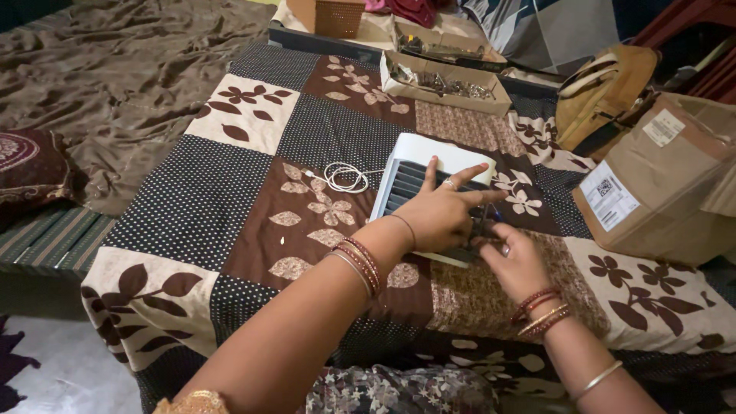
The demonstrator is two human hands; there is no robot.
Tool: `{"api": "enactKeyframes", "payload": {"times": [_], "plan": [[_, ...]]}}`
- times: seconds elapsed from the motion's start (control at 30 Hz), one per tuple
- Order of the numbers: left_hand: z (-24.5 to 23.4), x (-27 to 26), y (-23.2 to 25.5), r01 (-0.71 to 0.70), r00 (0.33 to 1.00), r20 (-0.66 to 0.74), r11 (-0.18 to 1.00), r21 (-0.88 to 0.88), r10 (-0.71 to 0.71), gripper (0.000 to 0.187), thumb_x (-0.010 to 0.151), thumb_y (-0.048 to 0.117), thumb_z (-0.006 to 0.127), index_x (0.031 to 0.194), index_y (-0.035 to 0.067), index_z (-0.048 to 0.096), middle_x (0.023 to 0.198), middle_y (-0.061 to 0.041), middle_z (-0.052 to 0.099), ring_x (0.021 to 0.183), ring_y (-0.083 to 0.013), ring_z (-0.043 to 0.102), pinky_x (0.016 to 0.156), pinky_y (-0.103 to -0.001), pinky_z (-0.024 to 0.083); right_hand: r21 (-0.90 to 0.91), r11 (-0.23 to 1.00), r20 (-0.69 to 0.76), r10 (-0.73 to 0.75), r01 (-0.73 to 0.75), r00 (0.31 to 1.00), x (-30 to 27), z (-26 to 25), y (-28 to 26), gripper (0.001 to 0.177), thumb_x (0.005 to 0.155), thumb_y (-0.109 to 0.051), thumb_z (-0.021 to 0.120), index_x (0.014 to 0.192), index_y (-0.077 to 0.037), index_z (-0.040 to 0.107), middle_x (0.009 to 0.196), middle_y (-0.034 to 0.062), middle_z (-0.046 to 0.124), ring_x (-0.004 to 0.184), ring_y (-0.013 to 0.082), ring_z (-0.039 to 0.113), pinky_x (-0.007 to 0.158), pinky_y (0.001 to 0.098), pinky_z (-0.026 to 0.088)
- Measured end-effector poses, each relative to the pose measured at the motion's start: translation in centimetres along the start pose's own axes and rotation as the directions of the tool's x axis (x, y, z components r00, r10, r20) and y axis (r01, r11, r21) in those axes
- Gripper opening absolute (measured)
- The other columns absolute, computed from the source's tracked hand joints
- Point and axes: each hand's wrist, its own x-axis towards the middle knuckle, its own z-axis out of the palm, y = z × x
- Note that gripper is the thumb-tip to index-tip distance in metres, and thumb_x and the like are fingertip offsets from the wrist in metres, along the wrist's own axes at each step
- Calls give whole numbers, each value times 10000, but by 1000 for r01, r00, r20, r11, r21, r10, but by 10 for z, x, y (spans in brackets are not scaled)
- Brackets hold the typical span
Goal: The person assembles a small electronic device by inserting a gray vented component into a white housing. They repeatedly align and press the parts together, then use a small tool to adjust internal components inside the housing.
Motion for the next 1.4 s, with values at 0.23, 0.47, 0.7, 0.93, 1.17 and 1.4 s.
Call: {"api": "enactKeyframes", "payload": {"times": [0.23, 0.47, 0.7, 0.93, 1.17, 1.4], "plan": [[9, 9, -10, -40, 987, -157, 996, -78, 27, 206, 808, 328, 741, 996, 289, 817, 1582, 107, 342, 1537, -284, 52, 1090, -853, -16, -167, 973, -78, 150, -161, 986, 1, -3, -5, 312, 959, -104, 648, 1259, -42, 708, 895, 73, 706, 697, 104, 595, 577, 253, 455], [20, 10, -20, -7, 971, -235, 989, -149, -28, 161, 787, 296, 772, 933, 272, 834, 1556, 94, 400, 1553, -271, 142, 1180, -777, 25, -77, 989, -66, 124, -129, 990, 3, -1, -7, 425, 915, -127, 668, 1323, -18, 616, 968, -6, 734, 729, 45, 637, 577, 210, 504], [27, 5, -17, -22, 960, -279, 982, -187, -32, 74, 767, 240, 762, 789, 210, 826, 1561, 87, 403, 1554, -314, 126, 1203, -733, 12, 75, 983, -116, 173, -165, 978, 1, 1, 6, 438, 927, -116, 706, 1334, 15, 608, 957, -7, 698, 686, 35, 565, 543, 206, 444], [36, 8, -13, -56, 930, -366, 984, -169, -10, 90, 772, 203, 750, 825, 177, 818, 1574, 78, 395, 1542, -338, 144, 1181, -761, 45, 0, 998, -70, 66, -66, 995, -7, 0, 6, 360, 946, -80, 649, 1289, 30, 644, 956, -2, 685, 724, 19, 573, 581, 192, 454], [30, 19, -20, -43, 931, -363, 979, -199, -33, 108, 782, 212, 765, 702, 148, 799, 1554, 60, 421, 1551, -350, 157, 1198, -757, 89, -118, 993, -65, -9, 1, 998, -12, 4, -11, 389, 915, -53, 616, 1299, -3, 649, 938, -24, 681, 693, 9, 548, 577, 188, 447], [34, 13, -19, -106, 928, -373, 970, -219, 17, 64, 735, 211, 778, 761, 199, 835, 1550, 59, 422, 1539, -348, 144, 1200, -752, 68, -277, 939, -120, 176, -203, 977, -11, 3, -28, 385, 935, -99, 631, 1316, -72, 673, 678, -28, 571, 510, 61, 430, 437, 248, 321]]}}
